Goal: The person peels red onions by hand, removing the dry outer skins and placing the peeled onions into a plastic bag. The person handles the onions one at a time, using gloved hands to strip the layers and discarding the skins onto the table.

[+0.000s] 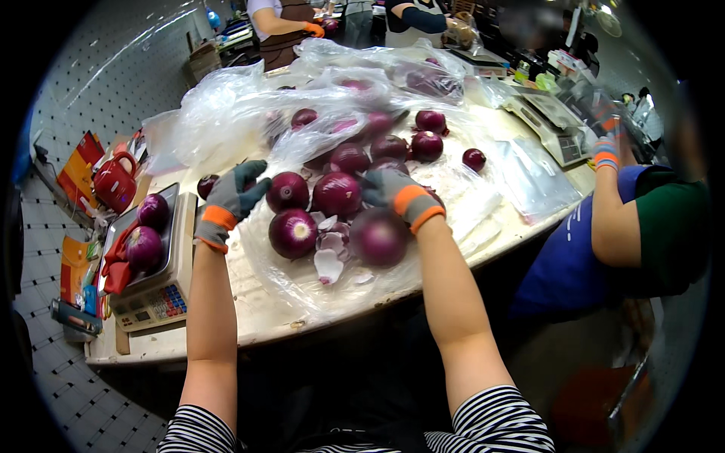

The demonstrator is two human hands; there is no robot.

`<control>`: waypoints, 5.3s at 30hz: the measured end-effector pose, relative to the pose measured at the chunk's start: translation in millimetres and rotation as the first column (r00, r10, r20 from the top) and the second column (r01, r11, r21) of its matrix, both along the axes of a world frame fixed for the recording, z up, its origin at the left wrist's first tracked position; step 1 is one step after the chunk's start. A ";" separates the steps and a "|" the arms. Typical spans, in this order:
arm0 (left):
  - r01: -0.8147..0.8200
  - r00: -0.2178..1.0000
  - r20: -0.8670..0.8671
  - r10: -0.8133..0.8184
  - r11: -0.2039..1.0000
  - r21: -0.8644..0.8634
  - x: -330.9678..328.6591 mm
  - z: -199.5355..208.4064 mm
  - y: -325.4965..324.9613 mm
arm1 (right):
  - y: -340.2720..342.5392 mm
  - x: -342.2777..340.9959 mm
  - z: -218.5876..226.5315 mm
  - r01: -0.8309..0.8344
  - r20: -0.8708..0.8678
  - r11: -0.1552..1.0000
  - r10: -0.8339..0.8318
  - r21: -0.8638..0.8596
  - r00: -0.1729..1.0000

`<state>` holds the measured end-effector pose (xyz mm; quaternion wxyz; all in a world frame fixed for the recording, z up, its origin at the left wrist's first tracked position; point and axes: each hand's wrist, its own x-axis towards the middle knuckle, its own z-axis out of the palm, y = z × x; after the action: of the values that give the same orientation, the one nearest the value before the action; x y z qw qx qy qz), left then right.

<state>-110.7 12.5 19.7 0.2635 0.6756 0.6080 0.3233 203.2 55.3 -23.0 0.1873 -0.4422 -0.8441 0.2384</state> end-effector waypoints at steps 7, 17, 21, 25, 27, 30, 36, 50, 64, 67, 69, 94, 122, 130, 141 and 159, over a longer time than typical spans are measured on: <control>0.054 0.977 -0.211 -0.037 0.995 0.078 -44.1 -19.3 8.0 | -21.7 0.9 15.6 0.323 -0.508 0.927 -0.374 -0.189 0.776; 0.610 0.776 0.222 -0.590 0.792 -0.030 103.1 8.5 -58.9 | -65.4 -48.2 77.6 -0.034 -0.905 0.934 -0.334 -0.355 0.263; 0.395 0.887 0.277 -0.369 0.918 -0.040 112.2 -11.8 -48.2 | -52.6 -58.6 58.8 -0.243 -0.940 0.908 -0.331 -0.342 0.084; 0.528 0.825 0.236 -0.513 0.849 -0.001 86.3 4.6 -40.8 | -60.3 -71.5 33.5 -0.114 -0.876 0.952 -0.210 -0.284 0.435; 0.551 0.817 0.255 -0.517 0.830 -0.081 66.3 19.8 -35.0 | -59.5 -70.6 31.9 -0.188 -0.924 0.938 -0.226 -0.292 0.309; 0.108 0.981 0.160 -0.105 0.994 -0.008 33.3 33.8 -10.4 | -39.6 -46.8 26.5 -0.160 -0.922 0.909 -0.372 -0.385 0.104; -0.476 0.725 -0.544 0.423 0.878 0.048 -63.9 -22.7 58.3 | -31.4 -47.2 20.8 -0.608 -0.879 0.738 -0.457 -0.292 -0.133; -0.411 0.911 0.028 0.412 0.911 -0.017 -109.1 -98.7 99.0 | -46.3 -55.2 27.7 -0.363 -0.968 0.913 -0.107 -0.187 0.228; 0.118 0.991 -0.009 -0.132 0.848 0.517 78.4 -15.1 -2.6 | -47.7 -83.6 11.6 -0.416 -0.816 0.712 -0.555 -0.566 0.162; 0.191 0.623 0.764 -0.166 0.980 0.058 72.2 9.9 -22.4 | -41.8 -65.6 15.5 -0.394 -0.601 0.515 -0.789 -0.761 0.129; 0.201 0.853 0.330 -0.405 0.837 0.509 59.2 -12.7 -8.1 | -42.8 -60.1 11.8 -0.418 -0.680 0.593 -0.728 -0.688 0.087; -0.010 -0.126 0.991 -0.052 0.999 0.051 67.1 -41.8 1.5 | -72.7 -79.8 23.1 0.253 -0.220 0.855 -0.168 0.452 0.961; -0.284 0.145 0.989 -0.031 0.956 0.072 89.5 -48.0 -6.7 | -63.2 -87.6 3.7 0.367 -0.169 0.769 -0.329 0.523 0.929; -0.244 0.105 0.993 0.045 0.970 -0.018 91.1 -41.1 -12.4 | -59.6 -93.6 6.4 0.417 -0.044 0.771 -0.454 0.482 0.890; -0.116 0.287 0.949 -0.133 0.978 0.172 94.7 -34.1 -30.7 | -12.0 -63.5 -2.7 0.505 -0.215 0.809 -0.458 0.302 0.863; 0.112 0.186 0.970 -0.159 0.984 0.140 92.5 -55.4 -19.9 | -24.5 -43.6 23.5 0.524 -0.246 0.833 -0.478 0.177 0.843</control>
<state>-18.2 -7.4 -35.7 0.6028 0.3744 0.2360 0.6639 159.6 30.8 0.5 0.3751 -0.5980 -0.6981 0.1197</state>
